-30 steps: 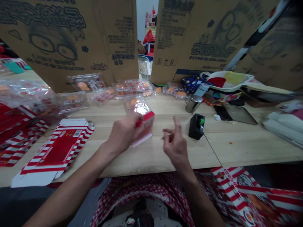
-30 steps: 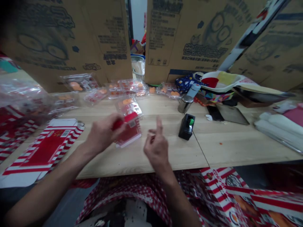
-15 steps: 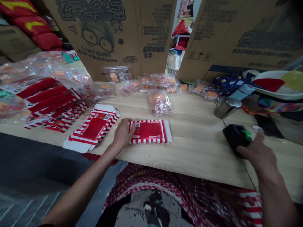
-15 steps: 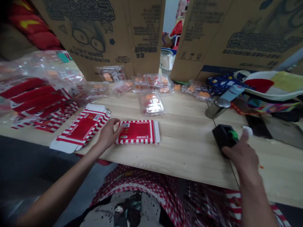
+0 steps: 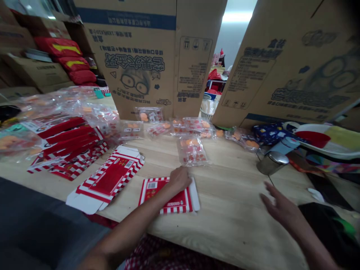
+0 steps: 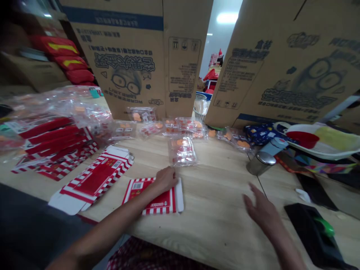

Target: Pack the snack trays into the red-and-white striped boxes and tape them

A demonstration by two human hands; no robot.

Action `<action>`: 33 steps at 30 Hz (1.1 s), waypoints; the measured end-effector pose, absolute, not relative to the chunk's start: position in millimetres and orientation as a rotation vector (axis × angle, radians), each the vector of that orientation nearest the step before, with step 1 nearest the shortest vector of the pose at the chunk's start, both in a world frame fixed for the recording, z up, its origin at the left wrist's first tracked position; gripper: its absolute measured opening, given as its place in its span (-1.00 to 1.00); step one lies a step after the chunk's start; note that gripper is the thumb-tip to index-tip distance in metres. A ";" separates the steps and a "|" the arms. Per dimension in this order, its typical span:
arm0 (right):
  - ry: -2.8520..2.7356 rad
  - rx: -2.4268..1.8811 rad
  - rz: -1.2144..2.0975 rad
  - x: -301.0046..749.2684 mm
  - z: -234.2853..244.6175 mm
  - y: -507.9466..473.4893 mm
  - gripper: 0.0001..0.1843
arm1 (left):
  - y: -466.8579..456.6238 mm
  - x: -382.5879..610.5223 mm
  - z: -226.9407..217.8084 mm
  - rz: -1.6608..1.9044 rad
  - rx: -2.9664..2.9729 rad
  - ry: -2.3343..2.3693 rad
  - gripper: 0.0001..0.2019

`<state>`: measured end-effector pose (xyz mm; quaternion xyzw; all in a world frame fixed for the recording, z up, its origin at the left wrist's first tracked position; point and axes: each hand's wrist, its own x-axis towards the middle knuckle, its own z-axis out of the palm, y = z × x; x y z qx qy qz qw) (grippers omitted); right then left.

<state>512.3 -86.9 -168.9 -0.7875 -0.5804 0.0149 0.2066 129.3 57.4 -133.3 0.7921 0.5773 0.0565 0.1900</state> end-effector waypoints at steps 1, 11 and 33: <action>-1.740 -2.141 0.056 474.1 -161.6 -61.2 -0.33 | 60.9 120.2 -132.7 0.166 2.196 1.668 -0.84; -2.279 -1.846 0.356 290.7 -136.0 115.6 -0.02 | 91.6 71.6 -126.6 0.347 1.815 1.817 -0.70; -1.102 -1.251 1.254 421.3 -19.7 -27.8 -0.55 | -6.2 96.8 -88.4 0.612 1.125 1.159 -0.68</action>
